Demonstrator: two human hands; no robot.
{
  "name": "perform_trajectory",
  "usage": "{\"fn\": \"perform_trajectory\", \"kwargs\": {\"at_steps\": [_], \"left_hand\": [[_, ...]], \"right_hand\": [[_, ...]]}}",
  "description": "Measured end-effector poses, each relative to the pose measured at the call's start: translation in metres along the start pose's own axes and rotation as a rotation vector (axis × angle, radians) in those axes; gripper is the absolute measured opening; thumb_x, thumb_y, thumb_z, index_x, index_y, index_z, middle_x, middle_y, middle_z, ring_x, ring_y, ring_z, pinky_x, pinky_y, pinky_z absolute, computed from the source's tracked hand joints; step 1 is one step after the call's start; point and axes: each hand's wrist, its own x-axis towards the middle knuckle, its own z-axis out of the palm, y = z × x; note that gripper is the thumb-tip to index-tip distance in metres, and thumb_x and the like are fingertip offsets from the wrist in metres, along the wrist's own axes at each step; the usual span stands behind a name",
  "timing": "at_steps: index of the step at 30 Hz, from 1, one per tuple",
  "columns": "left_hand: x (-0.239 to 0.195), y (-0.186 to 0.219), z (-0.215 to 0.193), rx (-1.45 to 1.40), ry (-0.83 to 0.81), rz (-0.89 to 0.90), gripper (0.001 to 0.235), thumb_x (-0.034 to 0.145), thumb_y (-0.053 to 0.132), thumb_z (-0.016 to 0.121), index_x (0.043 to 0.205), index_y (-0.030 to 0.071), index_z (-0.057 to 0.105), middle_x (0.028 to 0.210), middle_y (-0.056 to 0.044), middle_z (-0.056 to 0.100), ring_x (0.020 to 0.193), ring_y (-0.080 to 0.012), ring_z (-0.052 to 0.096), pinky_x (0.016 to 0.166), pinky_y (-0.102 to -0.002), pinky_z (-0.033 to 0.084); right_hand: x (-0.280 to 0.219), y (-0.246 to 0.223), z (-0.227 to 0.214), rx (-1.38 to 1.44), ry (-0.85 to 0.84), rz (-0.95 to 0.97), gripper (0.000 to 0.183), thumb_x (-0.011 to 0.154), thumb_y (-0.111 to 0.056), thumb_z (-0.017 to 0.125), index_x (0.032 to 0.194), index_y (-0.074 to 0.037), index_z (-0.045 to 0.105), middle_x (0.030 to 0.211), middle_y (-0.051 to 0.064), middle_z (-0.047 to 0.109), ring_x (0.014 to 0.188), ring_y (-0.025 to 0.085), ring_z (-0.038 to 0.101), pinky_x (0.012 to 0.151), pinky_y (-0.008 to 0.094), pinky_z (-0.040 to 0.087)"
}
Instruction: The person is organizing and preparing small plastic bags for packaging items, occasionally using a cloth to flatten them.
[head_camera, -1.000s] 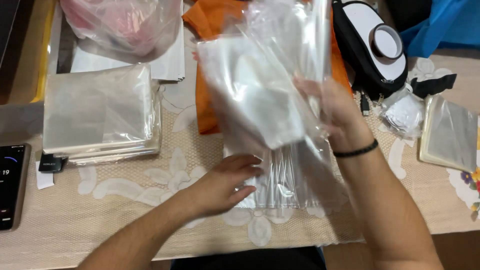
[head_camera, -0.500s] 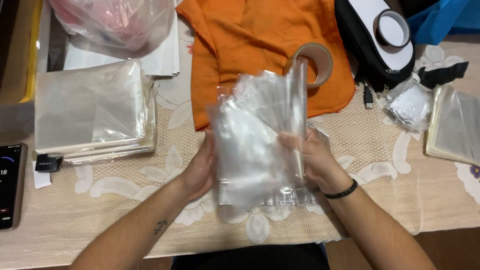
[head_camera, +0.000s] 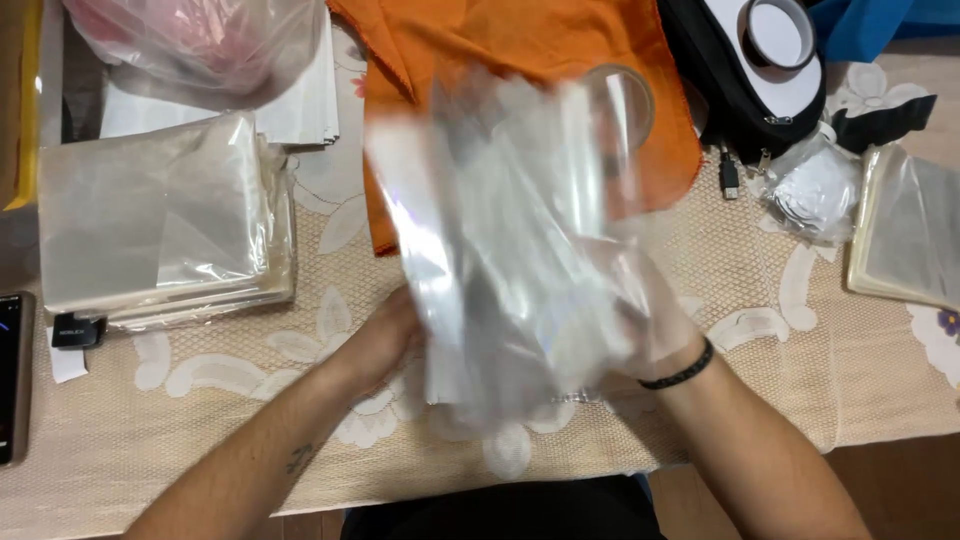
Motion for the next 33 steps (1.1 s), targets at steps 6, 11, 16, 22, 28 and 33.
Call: {"fn": "perform_trajectory", "kwargs": {"at_steps": [6,11,16,22,28,33], "left_hand": [[-0.006,0.015,0.012,0.145,-0.214,0.288,0.086,0.093,0.041,0.060,0.150,-0.010,0.022,0.137,-0.038,0.047,0.129,-0.0482,0.049,0.107,-0.063,0.038],[0.000,-0.005,-0.002,0.992,-0.310,0.651,0.039,0.086,0.029,0.074,0.111,0.000,0.064,0.102,-0.018,0.066,0.108,-0.0459,0.060,0.093,-0.053,0.049],[-0.004,-0.001,-0.003,0.989,-0.472,0.637,0.034,0.082,0.036,0.077,0.086,0.004,0.070,0.097,-0.016,0.066,0.113,-0.0426,0.055,0.106,-0.061,0.035],[-0.011,0.017,-0.005,0.993,-0.528,0.527,0.042,0.102,0.043,0.052,0.087,0.005,0.061,0.068,-0.015,0.064,0.090,-0.0380,0.066,0.085,-0.049,0.054],[-0.014,0.043,0.007,0.661,-0.515,0.309,0.100,0.084,0.081,0.031,0.139,-0.003,0.035,0.107,-0.030,0.057,0.102,-0.0489,0.059,0.085,-0.060,0.049],[0.012,0.019,-0.009,-0.003,-0.423,0.284,0.118,0.079,0.086,0.010,0.156,-0.002,0.021,0.145,-0.028,0.044,0.129,-0.0459,0.052,0.105,-0.059,0.046]], "right_hand": [[0.003,0.007,0.011,-0.175,0.038,-0.084,0.030,0.085,-0.013,0.065,0.112,-0.001,0.066,0.091,0.015,0.071,0.085,0.027,0.073,0.086,0.053,0.057],[0.009,0.012,0.017,-0.327,0.076,-0.148,0.032,0.086,-0.017,0.064,0.114,-0.001,0.066,0.094,0.016,0.071,0.087,0.028,0.072,0.088,0.053,0.055],[0.014,0.017,0.009,-0.471,0.143,-0.212,0.035,0.086,-0.021,0.063,0.115,-0.001,0.066,0.097,0.017,0.070,0.090,0.030,0.070,0.090,0.053,0.053],[0.066,0.051,-0.072,-0.643,0.190,-0.291,0.038,0.087,-0.025,0.062,0.117,-0.001,0.066,0.100,0.019,0.070,0.093,0.031,0.069,0.092,0.053,0.051],[0.078,0.100,-0.132,-0.804,0.246,-0.375,0.042,0.088,-0.030,0.062,0.118,-0.001,0.065,0.103,0.020,0.070,0.096,0.033,0.067,0.095,0.053,0.049],[0.071,0.112,-0.146,-0.945,0.290,-0.444,0.046,0.088,-0.033,0.061,0.120,0.000,0.065,0.106,0.021,0.069,0.099,0.035,0.066,0.097,0.052,0.047]]}}
